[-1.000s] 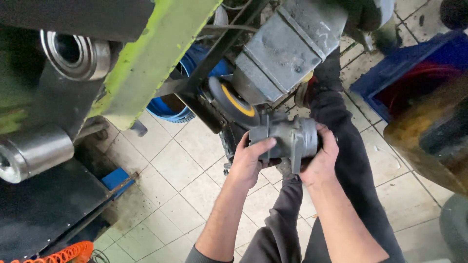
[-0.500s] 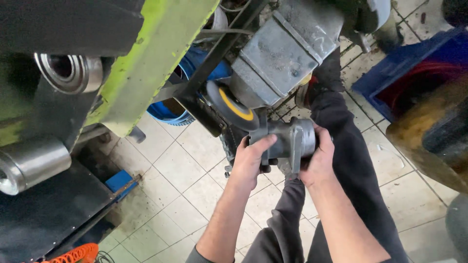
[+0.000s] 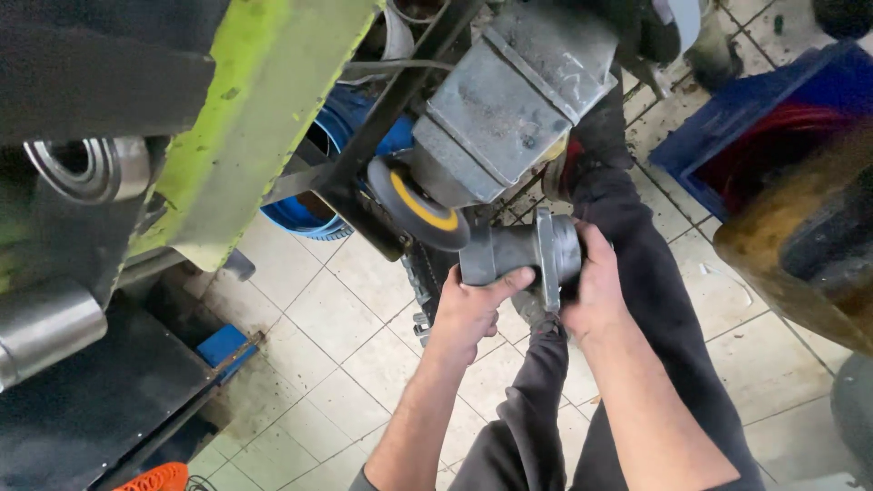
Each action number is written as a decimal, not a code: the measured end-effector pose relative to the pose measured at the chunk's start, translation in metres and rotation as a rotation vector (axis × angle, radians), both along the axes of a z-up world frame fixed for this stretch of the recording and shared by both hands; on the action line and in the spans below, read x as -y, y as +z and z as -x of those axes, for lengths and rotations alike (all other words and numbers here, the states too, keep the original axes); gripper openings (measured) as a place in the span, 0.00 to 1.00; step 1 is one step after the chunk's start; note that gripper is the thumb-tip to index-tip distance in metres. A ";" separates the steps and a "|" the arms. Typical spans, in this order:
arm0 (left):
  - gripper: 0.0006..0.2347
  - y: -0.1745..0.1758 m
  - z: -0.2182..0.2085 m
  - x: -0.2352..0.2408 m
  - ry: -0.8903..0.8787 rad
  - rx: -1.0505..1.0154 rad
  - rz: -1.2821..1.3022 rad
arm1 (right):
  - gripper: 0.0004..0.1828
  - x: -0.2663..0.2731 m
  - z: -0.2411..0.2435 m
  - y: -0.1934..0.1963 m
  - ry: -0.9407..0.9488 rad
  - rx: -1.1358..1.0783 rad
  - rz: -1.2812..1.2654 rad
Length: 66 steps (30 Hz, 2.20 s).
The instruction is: The person holds a car starter motor and uses a bench grinder to smooth its surfaces. They rotate the motor to grind different sides, including the cylindrical body and the mounting flange, before moving away from the machine.
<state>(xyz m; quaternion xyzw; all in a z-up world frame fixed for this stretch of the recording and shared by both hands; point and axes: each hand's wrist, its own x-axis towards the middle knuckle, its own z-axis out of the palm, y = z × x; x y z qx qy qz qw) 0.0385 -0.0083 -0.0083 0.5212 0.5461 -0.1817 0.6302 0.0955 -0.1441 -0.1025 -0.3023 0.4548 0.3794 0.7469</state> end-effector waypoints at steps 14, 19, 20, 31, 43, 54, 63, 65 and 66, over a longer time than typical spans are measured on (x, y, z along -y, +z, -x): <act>0.23 -0.018 0.013 0.002 -0.032 0.135 0.007 | 0.17 0.003 -0.007 -0.005 0.094 -0.035 0.025; 0.27 -0.006 0.006 0.004 -0.065 -0.122 0.002 | 0.17 0.004 -0.008 -0.003 0.105 0.009 0.040; 0.28 -0.013 0.013 0.004 -0.018 -0.022 0.042 | 0.16 0.004 -0.007 -0.004 0.099 0.015 0.014; 0.37 -0.002 0.042 0.025 0.035 0.094 -0.146 | 0.23 0.012 0.014 -0.017 0.074 0.000 -0.087; 0.46 -0.005 0.076 0.030 0.334 0.450 0.116 | 0.47 0.039 0.060 -0.065 -0.120 0.155 -0.279; 0.48 -0.030 0.056 0.017 0.284 0.484 0.214 | 0.41 0.061 0.049 -0.051 -0.194 0.478 -0.370; 0.40 -0.056 0.050 0.001 0.362 0.555 0.394 | 0.31 0.064 0.043 -0.035 -0.294 0.549 -0.497; 0.34 -0.056 0.050 -0.005 0.283 0.468 0.410 | 0.30 0.063 0.043 -0.030 -0.322 0.500 -0.494; 0.34 -0.054 0.046 -0.008 0.287 0.470 0.407 | 0.30 0.059 0.042 -0.023 -0.317 0.499 -0.497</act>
